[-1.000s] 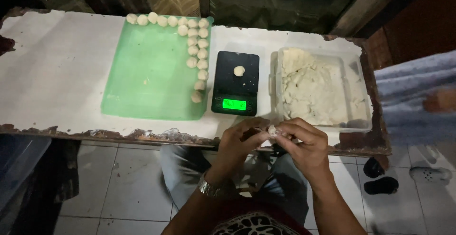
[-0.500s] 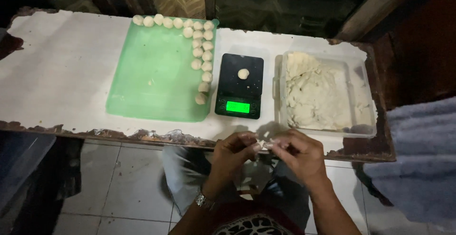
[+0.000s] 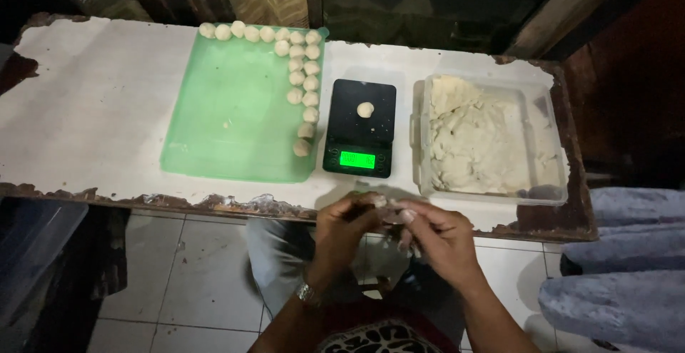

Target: Weighing small portions of dough on a digital scale and rolling them into balls before placing them on a tray.

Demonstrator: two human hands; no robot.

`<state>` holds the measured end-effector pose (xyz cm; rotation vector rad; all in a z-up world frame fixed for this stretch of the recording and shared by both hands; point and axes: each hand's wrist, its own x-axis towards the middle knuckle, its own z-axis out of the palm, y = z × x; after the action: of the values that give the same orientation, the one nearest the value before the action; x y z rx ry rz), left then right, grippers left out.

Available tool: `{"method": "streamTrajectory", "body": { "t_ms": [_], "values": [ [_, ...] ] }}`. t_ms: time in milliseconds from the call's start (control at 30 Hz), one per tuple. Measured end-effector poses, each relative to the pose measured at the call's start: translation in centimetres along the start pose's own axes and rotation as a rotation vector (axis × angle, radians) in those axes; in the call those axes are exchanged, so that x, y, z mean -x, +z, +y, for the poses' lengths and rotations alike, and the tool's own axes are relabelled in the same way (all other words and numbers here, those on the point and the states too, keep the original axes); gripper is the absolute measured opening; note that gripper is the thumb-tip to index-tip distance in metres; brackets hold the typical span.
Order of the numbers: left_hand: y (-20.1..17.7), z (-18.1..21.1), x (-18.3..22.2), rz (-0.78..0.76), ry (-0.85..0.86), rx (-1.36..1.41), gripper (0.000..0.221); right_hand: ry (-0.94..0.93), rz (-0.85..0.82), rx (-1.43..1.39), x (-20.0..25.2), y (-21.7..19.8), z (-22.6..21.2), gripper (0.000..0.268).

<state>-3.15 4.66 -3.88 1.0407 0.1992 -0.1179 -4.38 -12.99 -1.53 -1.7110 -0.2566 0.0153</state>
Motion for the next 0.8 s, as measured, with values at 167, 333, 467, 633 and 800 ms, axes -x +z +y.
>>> {"method": "streamTrajectory", "body": {
  "t_ms": [167,333,467,633,800],
  "values": [
    [-1.2,-0.3,-4.0,0.115,0.328,-0.049,0.025,-0.072,0.518,0.243,-0.4,-1.2,-0.4,0.010],
    [-1.1,3.6,-9.2,0.144,0.667,-0.692,0.023,-0.253,0.714,0.371,-1.8,-5.7,3.5,0.007],
    [-1.6,1.5,-15.8,0.198,1.086,-0.996,0.021,-0.235,0.784,0.283,-2.2,-7.1,4.3,0.006],
    [-1.6,0.5,-18.3,0.203,1.211,-1.219,0.018,-0.220,0.767,0.246,-2.1,-7.0,3.7,0.008],
    [-2.7,-1.8,-19.7,0.151,1.222,-1.405,0.014,-0.221,0.755,0.252,-1.9,-7.5,5.0,0.006]
  ]
}}
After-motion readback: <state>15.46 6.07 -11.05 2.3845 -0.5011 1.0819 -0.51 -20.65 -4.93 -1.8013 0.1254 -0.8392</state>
